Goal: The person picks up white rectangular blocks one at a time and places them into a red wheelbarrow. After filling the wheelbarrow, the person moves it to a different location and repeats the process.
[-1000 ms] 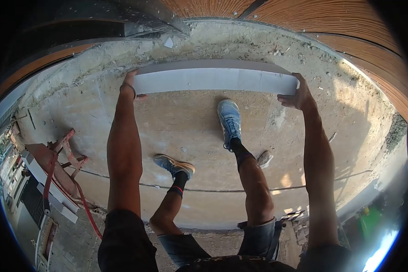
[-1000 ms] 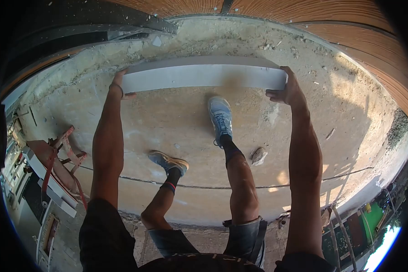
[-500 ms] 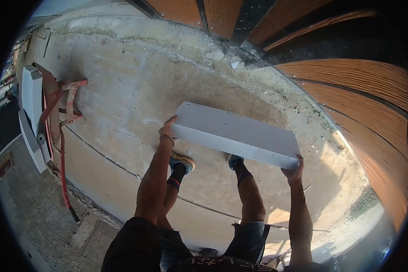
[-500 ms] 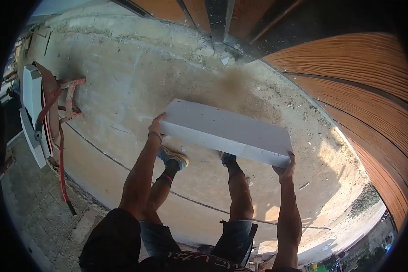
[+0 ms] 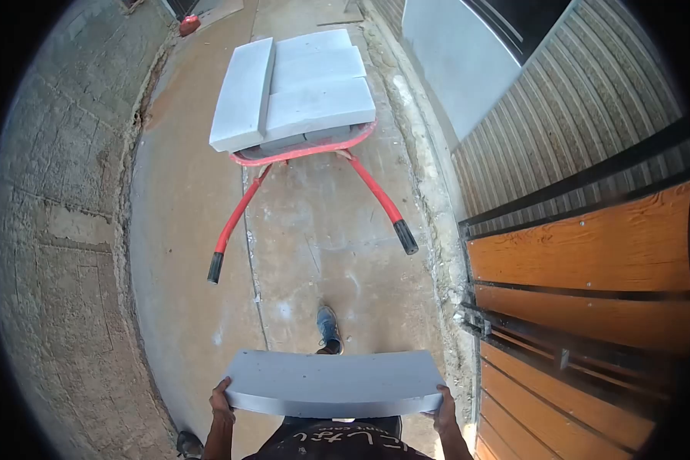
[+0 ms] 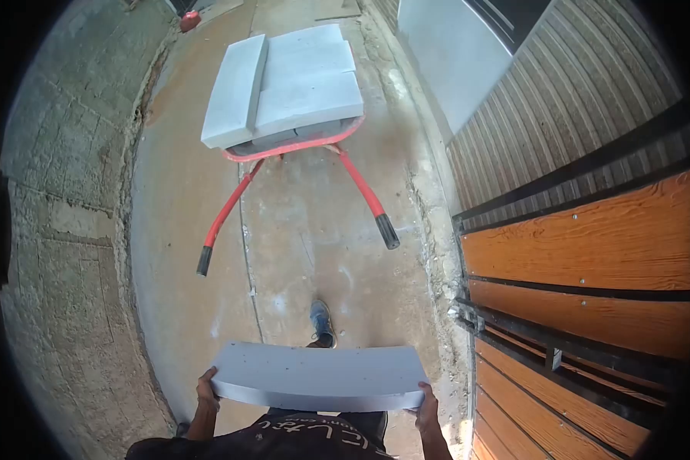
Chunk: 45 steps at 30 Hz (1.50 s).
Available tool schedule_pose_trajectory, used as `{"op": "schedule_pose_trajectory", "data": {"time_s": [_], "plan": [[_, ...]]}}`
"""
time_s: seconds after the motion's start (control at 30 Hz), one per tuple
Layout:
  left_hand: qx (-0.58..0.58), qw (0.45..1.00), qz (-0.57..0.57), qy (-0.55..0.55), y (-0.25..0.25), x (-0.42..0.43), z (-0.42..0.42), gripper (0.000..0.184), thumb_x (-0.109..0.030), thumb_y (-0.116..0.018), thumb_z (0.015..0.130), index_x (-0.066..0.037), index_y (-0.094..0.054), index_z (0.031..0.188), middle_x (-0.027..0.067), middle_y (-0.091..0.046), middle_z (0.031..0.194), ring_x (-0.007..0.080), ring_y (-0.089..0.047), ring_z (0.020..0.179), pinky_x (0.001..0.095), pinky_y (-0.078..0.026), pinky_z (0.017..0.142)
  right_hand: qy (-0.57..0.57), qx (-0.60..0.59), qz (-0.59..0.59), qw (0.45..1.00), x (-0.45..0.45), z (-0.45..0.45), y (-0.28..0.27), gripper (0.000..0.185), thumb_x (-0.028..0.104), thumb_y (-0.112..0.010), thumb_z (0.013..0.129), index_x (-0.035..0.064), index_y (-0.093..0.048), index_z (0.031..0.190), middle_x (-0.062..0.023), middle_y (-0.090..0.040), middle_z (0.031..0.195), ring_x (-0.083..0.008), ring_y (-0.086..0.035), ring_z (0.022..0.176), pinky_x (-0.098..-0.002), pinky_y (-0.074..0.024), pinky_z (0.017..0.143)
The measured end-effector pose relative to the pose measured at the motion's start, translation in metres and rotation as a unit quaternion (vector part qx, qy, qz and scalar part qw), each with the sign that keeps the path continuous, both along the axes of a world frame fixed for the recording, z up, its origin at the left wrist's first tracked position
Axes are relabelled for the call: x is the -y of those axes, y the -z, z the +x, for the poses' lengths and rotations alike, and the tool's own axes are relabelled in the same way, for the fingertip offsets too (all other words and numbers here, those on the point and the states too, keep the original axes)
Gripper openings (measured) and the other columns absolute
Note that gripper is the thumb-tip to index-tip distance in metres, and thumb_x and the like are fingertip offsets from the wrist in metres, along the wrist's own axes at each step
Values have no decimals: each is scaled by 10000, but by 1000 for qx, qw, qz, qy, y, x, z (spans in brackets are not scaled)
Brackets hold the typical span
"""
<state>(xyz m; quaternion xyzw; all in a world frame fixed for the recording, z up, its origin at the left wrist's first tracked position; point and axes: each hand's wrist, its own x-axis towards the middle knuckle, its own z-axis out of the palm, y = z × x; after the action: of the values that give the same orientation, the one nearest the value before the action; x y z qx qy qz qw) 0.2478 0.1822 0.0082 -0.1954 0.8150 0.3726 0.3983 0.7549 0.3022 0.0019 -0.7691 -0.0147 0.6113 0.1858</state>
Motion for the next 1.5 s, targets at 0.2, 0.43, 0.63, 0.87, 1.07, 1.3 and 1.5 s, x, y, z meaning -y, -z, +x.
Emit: {"op": "schedule_pose_trajectory", "data": {"time_s": [0.2,0.43,0.63,0.87,1.07,1.3,1.5], "plan": [[-27,965,122,-230,-61,60,-21,538,-371,-611,744,-36,-523,1156,130,-582,1086,306,-588,923,463,-496,742,-248,-16,72,966,-187,-143,-105,664,490,-590,707,-11,-531,1140,-178,-581,1022,-302,-598,882,-422,-490,755],[83,874,254,-405,-42,-64,2,532,-339,-619,742,-8,-529,1148,161,-566,1101,331,-568,965,506,-473,782,-443,67,155,880,-407,-281,-181,785,560,-591,661,-48,-512,1150,-209,-577,1007,-324,-605,878,-420,-503,743],[148,849,286,-420,51,-255,11,558,-409,-544,801,-32,-493,1210,163,-543,1169,328,-543,1028,503,-429,857,-569,92,156,802,-660,-398,-171,814,574,-575,636,22,-455,1223,-195,-543,1053,-332,-582,878,-446,-491,724],[228,772,242,-542,31,-541,-9,505,-514,-521,793,-188,-515,1178,67,-557,1142,291,-551,1002,459,-439,815,-642,102,177,739,-940,-554,-131,821,546,-625,584,-25,-496,1159,-195,-558,1012,-346,-608,813,-423,-510,635],[256,729,254,-582,15,-707,-42,553,-609,-517,766,-242,-501,1180,32,-539,1148,259,-521,1017,429,-419,824,-700,63,184,687,-1102,-664,-108,782,573,-621,557,59,-535,1141,-142,-572,1044,-314,-603,824,-416,-500,671],[197,724,261,-607,47,-796,-53,723,-727,-501,704,-219,-458,1217,34,-498,1192,242,-441,1101,406,-337,904,-733,46,202,648,-1179,-745,-42,737,579,-591,595,111,-537,1162,-109,-566,1072,-280,-567,930,-431,-466,767],[214,797,245,-509,25,-831,-38,962,-838,-440,637,-194,-322,1341,95,-416,1297,312,-325,1213,449,-257,969,-729,-62,159,663,-1209,-747,25,722,556,-578,641,125,-505,1216,-95,-573,1096,-273,-555,990,-452,-438,823]]}}
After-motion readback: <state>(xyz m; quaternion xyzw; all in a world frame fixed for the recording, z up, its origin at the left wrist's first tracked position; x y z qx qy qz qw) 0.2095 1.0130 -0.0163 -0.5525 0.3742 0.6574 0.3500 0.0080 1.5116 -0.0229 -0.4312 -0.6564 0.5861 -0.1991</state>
